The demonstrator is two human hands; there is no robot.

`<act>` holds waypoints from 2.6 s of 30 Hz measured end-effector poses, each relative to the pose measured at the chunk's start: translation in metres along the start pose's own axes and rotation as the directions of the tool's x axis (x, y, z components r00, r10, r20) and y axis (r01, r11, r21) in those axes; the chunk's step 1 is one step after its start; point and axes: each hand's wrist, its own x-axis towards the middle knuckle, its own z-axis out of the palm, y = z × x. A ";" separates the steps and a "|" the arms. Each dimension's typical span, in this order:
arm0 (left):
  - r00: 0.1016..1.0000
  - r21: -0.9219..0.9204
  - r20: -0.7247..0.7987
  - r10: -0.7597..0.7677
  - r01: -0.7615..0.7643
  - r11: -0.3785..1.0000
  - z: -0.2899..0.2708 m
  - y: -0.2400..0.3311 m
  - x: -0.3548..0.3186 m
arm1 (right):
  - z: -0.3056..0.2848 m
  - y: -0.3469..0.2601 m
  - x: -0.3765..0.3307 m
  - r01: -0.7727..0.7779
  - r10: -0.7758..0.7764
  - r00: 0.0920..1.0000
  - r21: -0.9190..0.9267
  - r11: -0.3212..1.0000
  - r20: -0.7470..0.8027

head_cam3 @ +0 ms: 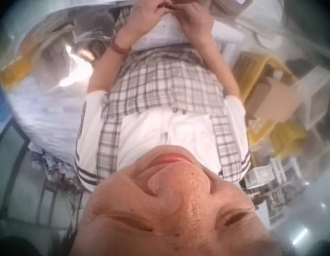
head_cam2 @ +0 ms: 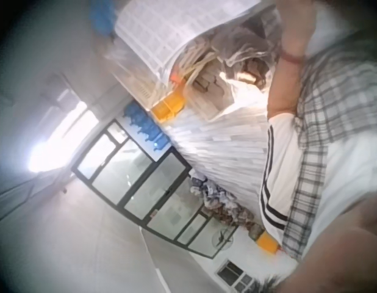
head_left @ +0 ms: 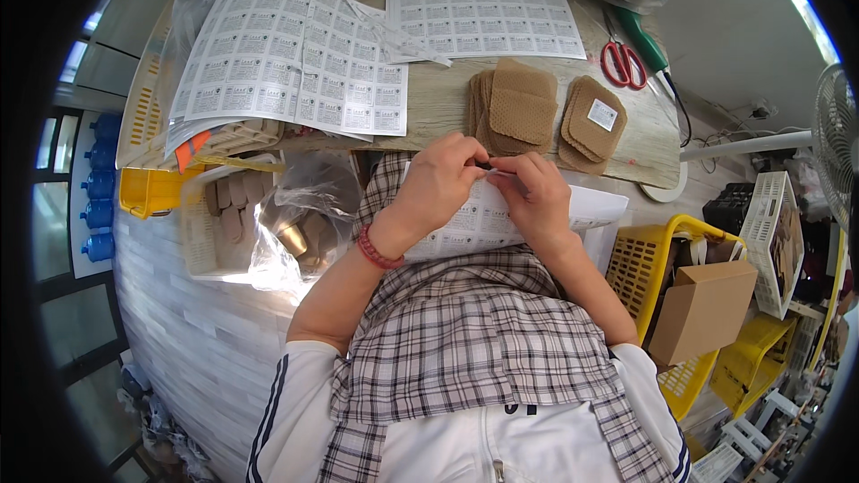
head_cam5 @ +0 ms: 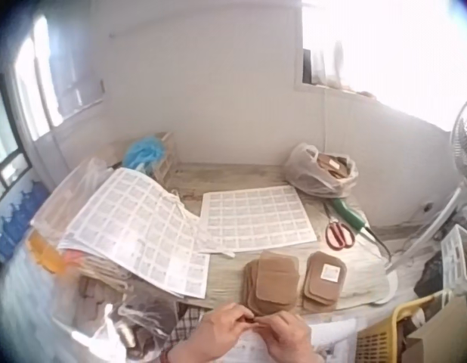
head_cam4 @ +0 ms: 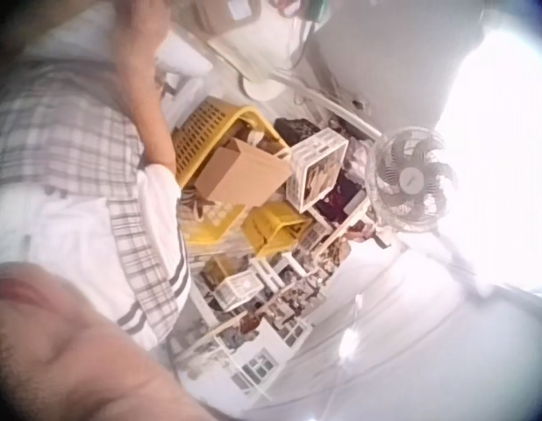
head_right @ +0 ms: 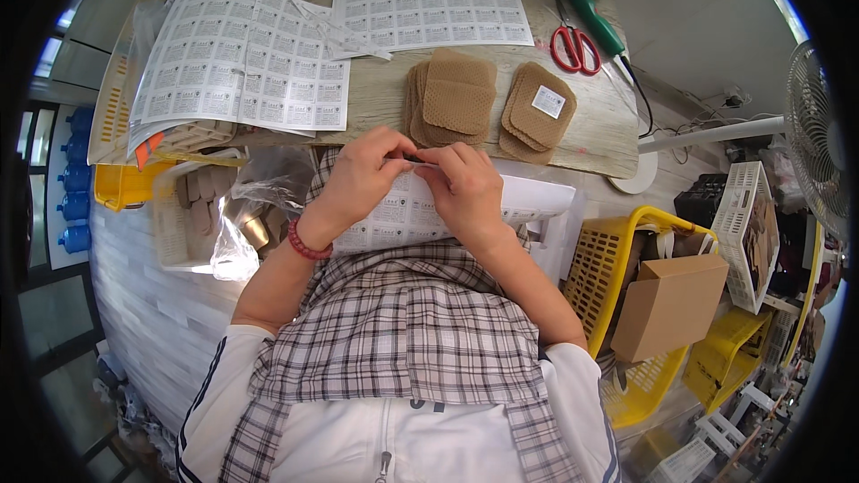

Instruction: The person places small brown pouches into a plastic bag and then removes them. They peel individual labels from a sheet and affix them to the pouches one by one, stacking the labeled pouches on the table.

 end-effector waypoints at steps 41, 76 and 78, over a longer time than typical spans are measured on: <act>0.974 -0.062 0.189 -0.127 0.141 0.988 -0.032 0.004 -0.004 | -0.057 -0.009 -0.004 0.060 -0.056 0.997 -0.096 0.994 0.044; 0.968 0.266 0.083 0.238 -0.251 0.931 0.001 -0.004 0.027 | -0.042 0.057 0.067 -0.374 0.406 0.909 0.625 0.685 0.099; 0.940 0.289 0.037 0.340 -0.336 0.896 0.010 -0.007 0.033 | -0.032 0.075 0.082 -0.428 0.425 0.892 0.590 0.684 0.155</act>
